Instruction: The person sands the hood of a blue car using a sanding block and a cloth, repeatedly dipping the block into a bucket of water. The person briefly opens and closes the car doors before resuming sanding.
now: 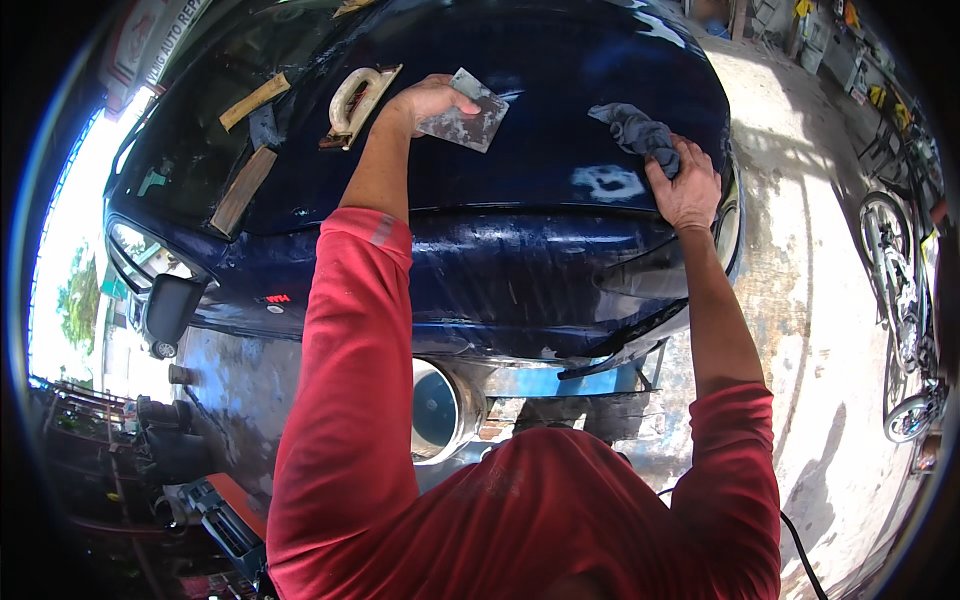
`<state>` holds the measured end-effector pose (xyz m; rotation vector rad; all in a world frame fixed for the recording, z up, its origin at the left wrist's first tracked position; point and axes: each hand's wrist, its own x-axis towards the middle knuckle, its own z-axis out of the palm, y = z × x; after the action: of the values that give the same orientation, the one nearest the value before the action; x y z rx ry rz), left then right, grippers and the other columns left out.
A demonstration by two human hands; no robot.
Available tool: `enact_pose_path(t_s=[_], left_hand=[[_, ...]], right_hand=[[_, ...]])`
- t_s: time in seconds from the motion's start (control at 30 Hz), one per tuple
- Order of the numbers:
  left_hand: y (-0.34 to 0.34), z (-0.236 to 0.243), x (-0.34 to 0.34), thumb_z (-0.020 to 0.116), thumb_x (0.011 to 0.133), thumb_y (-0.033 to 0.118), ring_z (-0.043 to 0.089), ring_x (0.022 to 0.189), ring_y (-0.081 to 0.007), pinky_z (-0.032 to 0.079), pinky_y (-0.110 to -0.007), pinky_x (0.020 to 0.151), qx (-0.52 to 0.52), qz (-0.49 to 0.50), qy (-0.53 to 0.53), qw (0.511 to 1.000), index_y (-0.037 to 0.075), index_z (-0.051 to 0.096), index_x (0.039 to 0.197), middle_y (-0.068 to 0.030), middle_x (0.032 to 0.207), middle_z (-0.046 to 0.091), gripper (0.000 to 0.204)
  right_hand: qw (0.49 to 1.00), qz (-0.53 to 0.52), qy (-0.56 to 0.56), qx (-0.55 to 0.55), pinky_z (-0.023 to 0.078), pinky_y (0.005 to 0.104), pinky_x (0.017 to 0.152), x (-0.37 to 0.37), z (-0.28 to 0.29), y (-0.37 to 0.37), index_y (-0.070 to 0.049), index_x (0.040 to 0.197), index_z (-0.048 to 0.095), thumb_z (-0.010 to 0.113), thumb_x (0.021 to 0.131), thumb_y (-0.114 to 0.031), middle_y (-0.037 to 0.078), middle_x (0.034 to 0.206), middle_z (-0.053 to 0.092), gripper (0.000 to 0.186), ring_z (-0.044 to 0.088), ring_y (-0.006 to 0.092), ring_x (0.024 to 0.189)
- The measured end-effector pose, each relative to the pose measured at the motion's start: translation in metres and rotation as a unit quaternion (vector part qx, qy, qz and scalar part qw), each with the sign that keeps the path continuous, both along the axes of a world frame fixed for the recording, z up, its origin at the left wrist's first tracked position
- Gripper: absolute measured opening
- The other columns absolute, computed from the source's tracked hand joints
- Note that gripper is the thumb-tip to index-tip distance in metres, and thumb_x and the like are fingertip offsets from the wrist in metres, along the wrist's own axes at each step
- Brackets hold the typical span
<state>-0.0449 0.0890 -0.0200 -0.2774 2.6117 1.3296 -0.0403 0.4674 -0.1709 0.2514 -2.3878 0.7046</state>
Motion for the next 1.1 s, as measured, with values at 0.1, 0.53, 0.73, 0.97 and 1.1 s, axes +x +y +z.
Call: enact_pose_path(t_s=[0.1, 0.53, 0.73, 0.97, 1.1], left_hand=[[-0.002, -0.002, -0.002, 0.082, 0.081, 0.013, 0.071, 0.119, -0.0306, 0.055, -0.046, 0.104, 0.029, -0.054, 0.014, 0.998, 0.009, 0.072, 0.132, -0.0111, 0.128, 0.075, 0.052], [0.013, 0.002, -0.003, 0.08, 0.083, 0.008, 0.072, 0.117, -0.0277, 0.054, -0.043, 0.106, -0.073, 0.018, 0.051, 0.996, 0.007, 0.07, 0.132, -0.011, 0.123, 0.076, 0.05], [0.002, -0.001, -0.008, 0.08, 0.083, 0.008, 0.072, 0.116, -0.0256, 0.056, -0.042, 0.103, 0.004, 0.018, 0.032, 0.999, 0.007, 0.069, 0.132, -0.0104, 0.122, 0.076, 0.05], [0.011, 0.003, -0.002, 0.079, 0.082, 0.006, 0.074, 0.112, -0.0255, 0.056, -0.042, 0.103, -0.002, 0.059, 0.021, 0.998, 0.007, 0.07, 0.129, -0.0096, 0.12, 0.076, 0.048], [0.023, 0.007, -0.002, 0.082, 0.08, 0.015, 0.069, 0.121, -0.0271, 0.05, -0.044, 0.109, -0.06, 0.009, 0.012, 0.998, 0.01, 0.07, 0.133, -0.0084, 0.127, 0.074, 0.054]], right_hand=[[1.0, 0.002, -0.005, -0.003, 0.047, 0.0449, 0.109, 0.001, 0.001, 0.0, -0.017, 0.135, 0.071, 0.07, 0.087, -0.048, 0.003, 0.136, 0.07, 0.057, 0.063, 0.0267, 0.128], [1.0, 0.017, 0.01, -0.013, 0.048, 0.0457, 0.108, -0.001, -0.003, 0.001, -0.017, 0.134, 0.071, 0.071, 0.086, -0.047, 0.005, 0.135, 0.07, 0.057, 0.063, 0.0284, 0.128], [1.0, 0.018, -0.001, -0.002, 0.048, 0.0465, 0.107, 0.0, -0.001, 0.003, -0.016, 0.136, 0.07, 0.071, 0.09, -0.049, 0.007, 0.137, 0.069, 0.057, 0.062, 0.0304, 0.129], [1.0, 0.007, 0.009, -0.013, 0.048, 0.0457, 0.108, 0.0, -0.001, 0.001, -0.015, 0.132, 0.072, 0.071, 0.085, -0.048, 0.005, 0.135, 0.07, 0.057, 0.064, 0.027, 0.127], [1.0, 0.009, 0.016, -0.011, 0.049, 0.0461, 0.106, 0.0, -0.002, 0.001, -0.016, 0.131, 0.073, 0.072, 0.085, -0.048, 0.004, 0.133, 0.071, 0.056, 0.064, 0.0273, 0.126]])
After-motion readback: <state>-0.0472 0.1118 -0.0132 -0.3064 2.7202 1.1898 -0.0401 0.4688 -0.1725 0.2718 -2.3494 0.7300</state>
